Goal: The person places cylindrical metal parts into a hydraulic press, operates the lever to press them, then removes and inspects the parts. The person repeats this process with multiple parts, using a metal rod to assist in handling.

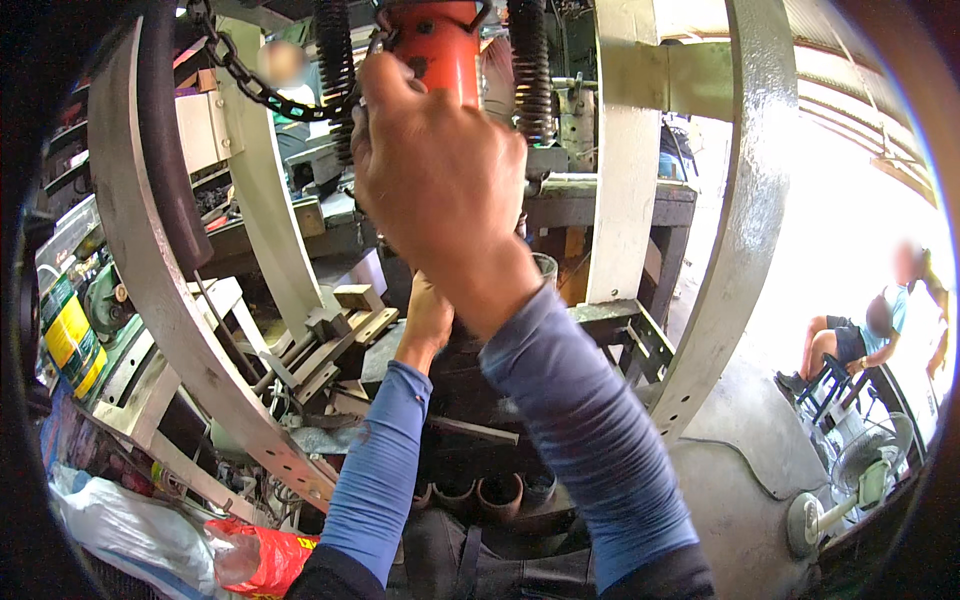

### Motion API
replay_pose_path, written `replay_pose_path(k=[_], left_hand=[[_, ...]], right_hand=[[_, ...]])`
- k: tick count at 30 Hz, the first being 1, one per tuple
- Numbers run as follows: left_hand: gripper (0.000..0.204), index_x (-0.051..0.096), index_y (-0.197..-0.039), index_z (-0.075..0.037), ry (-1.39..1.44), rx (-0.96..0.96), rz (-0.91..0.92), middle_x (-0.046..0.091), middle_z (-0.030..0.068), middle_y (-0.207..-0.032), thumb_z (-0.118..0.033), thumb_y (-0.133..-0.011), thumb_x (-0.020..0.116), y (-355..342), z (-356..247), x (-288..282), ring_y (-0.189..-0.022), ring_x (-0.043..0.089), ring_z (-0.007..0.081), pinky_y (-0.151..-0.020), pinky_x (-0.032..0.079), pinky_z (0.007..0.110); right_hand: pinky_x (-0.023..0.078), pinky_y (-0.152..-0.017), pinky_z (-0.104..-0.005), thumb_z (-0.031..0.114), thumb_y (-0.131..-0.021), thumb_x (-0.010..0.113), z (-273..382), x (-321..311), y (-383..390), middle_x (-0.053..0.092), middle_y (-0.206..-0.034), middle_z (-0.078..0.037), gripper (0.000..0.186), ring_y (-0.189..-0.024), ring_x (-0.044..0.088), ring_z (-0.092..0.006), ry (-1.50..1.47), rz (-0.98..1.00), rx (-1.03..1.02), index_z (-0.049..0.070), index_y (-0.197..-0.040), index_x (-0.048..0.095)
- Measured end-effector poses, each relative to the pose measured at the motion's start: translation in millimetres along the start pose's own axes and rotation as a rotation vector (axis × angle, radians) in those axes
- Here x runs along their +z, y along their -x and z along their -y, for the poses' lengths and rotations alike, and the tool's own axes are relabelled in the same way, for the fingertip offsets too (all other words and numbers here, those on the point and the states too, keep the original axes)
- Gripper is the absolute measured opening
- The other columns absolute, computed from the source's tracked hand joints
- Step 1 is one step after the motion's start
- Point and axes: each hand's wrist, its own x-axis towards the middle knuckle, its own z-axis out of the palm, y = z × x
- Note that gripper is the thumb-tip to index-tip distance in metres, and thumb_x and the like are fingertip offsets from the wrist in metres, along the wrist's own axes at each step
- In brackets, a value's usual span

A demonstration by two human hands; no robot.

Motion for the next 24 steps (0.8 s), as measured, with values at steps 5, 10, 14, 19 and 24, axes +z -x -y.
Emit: replay_pose_path(k=[5, 10, 14, 19, 24], left_hand=[[0.032, 0.069, -0.113, -0.006, -0.087, -0.027, 0.133, 0.066, -0.0013, -0.093, -0.036, -0.107, 0.063, -11.7, 8.7, -8.2, -0.084, 0.059, 0.0077, -0.078, 0.047, 0.025], [0.029, 0.069, -0.109, -0.005, -0.038, -0.033, 0.108, 0.066, -0.0019, -0.092, -0.034, -0.106, 0.065, -6.4, 12.9, -10.9, -0.084, 0.058, 0.0083, -0.077, 0.046, 0.025], [0.031, 0.069, -0.097, -0.004, -0.021, -0.025, 0.078, 0.066, -0.0024, -0.088, -0.034, -0.105, 0.067, -9.3, 10.2, -14.9, -0.081, 0.056, 0.0079, -0.077, 0.044, 0.025], [0.033, 0.070, -0.118, -0.004, -0.012, -0.037, 0.133, 0.069, 0.0000, -0.101, -0.034, -0.105, 0.066, -14.5, 14.8, -7.1, -0.089, 0.062, 0.0088, -0.084, 0.049, 0.027], [0.031, 0.071, -0.111, -0.004, -0.060, -0.011, 0.080, 0.068, -0.0018, -0.093, -0.034, -0.105, 0.067, -8.8, 2.3, -8.2, -0.083, 0.058, 0.0074, -0.078, 0.046, 0.025]], right_hand=[[0.059, -0.082, -0.0537, 0.044, -0.098, 0.056, -15.7, -12.1, -75.5, 0.076, -0.096, -0.021, 0.039, -0.090, 0.075, -0.0408, 0.100, 0.327, -0.032, 0.014, -0.121, 0.066], [0.059, -0.074, -0.0540, 0.043, -0.099, 0.056, -8.9, 1.7, -44.7, 0.076, -0.090, -0.018, 0.035, -0.083, 0.075, -0.0394, 0.114, 0.139, -0.011, 0.014, -0.117, 0.063], [0.055, -0.058, -0.0555, 0.042, -0.100, 0.060, 0.4, 0.4, -5.9, 0.071, -0.070, -0.016, 0.029, -0.065, 0.072, -0.0404, -0.010, 0.013, -0.007, 0.015, -0.110, 0.057], [0.058, -0.071, -0.0566, 0.045, -0.100, 0.056, -28.6, 3.4, -82.0, 0.075, -0.085, -0.019, 0.038, -0.078, 0.074, -0.0429, 0.085, 0.243, -0.088, 0.014, -0.123, 0.062], [0.058, -0.073, -0.0564, 0.043, -0.101, 0.054, -11.1, 4.3, -52.1, 0.075, -0.087, -0.020, 0.037, -0.081, 0.074, -0.0427, 0.102, 0.118, -0.027, 0.015, -0.124, 0.063]])
